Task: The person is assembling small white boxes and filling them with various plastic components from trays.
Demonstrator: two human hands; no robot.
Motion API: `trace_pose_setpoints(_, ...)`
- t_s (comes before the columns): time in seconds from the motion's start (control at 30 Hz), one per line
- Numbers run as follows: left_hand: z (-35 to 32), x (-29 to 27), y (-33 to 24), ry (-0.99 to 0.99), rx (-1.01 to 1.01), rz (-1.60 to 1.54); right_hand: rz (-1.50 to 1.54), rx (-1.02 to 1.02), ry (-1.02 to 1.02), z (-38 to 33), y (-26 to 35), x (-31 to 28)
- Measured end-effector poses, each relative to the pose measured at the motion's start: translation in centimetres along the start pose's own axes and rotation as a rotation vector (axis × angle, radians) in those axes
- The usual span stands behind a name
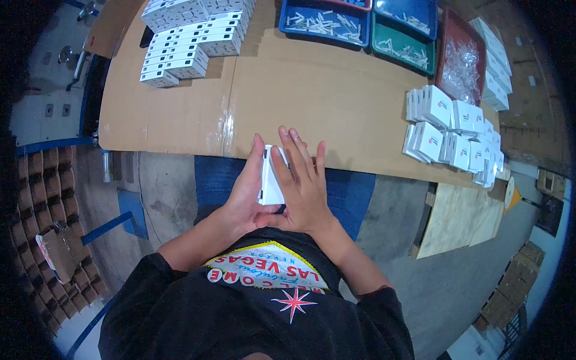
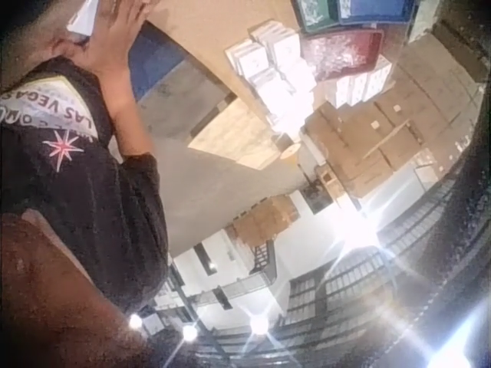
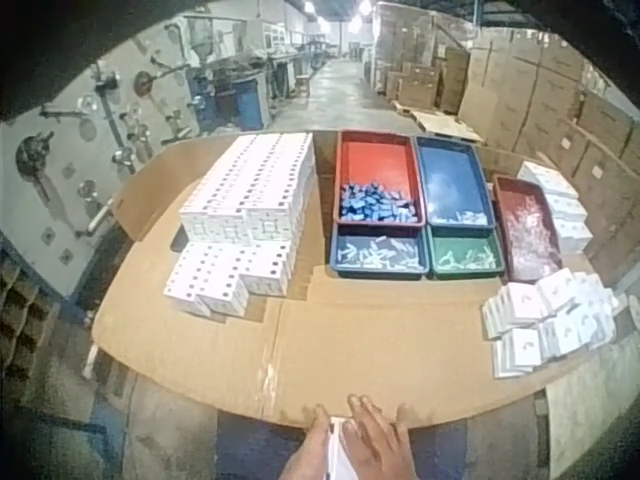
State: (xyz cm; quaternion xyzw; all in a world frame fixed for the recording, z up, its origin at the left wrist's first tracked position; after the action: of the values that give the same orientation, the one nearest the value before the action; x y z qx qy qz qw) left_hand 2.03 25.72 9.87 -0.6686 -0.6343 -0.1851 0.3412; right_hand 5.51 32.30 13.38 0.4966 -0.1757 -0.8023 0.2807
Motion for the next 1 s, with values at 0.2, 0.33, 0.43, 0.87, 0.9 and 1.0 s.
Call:
trace_pose_setpoints(0.2, 0.3, -0.7, -1.1, 0.019, 0.039, -0.050, 0.006, 0.065, 0.043, 0.4, -0.5, 0.6)
trace_pose_setpoints(0.33, 0.2, -0.4, -2.1, 0.031, 0.092, -0.030, 0.074, 0.124, 0.102, 0.9, -0.6, 0.5)
trace_pose_setpoints(0.43, 0.6, -1.5, -2.7, 0.095, 0.288, 0.125, 0.160, 0.140, 0.072, 1.2, -0.5, -0.1)
trace_pose_setpoints(0.87, -2.7, 0.1, -5.3, 0.048, 1.088, 0.708, 1.496, 0.531, -0.622, 0.5, -1.3, 0.1)
trace_pose_setpoints(0.9, -3.1, 0.1, -5.5, 0.041, 1.178, 0.772, 1.236, 0.601, -0.415, 0.5, -1.4, 0.1)
trace_pose_setpoints(1.0, -3.8, 0.6, -5.7, 0.008, 1.323, 0.919, 0.835, 0.608, -0.209, 0.6, -1.3, -0.3)
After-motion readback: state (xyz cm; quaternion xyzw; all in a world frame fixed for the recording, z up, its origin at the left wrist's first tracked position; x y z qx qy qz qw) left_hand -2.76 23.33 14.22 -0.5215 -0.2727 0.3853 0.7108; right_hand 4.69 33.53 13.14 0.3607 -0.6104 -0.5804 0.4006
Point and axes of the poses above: each hand's wrist, its own z-axis towards the middle knuckle, its own x-axis out of the palm, y = z × x, the point moved 8 cm from there along z, towards the middle knuckle, and after that the axes turned 5 degrees about -x, right-handed, at the moved point
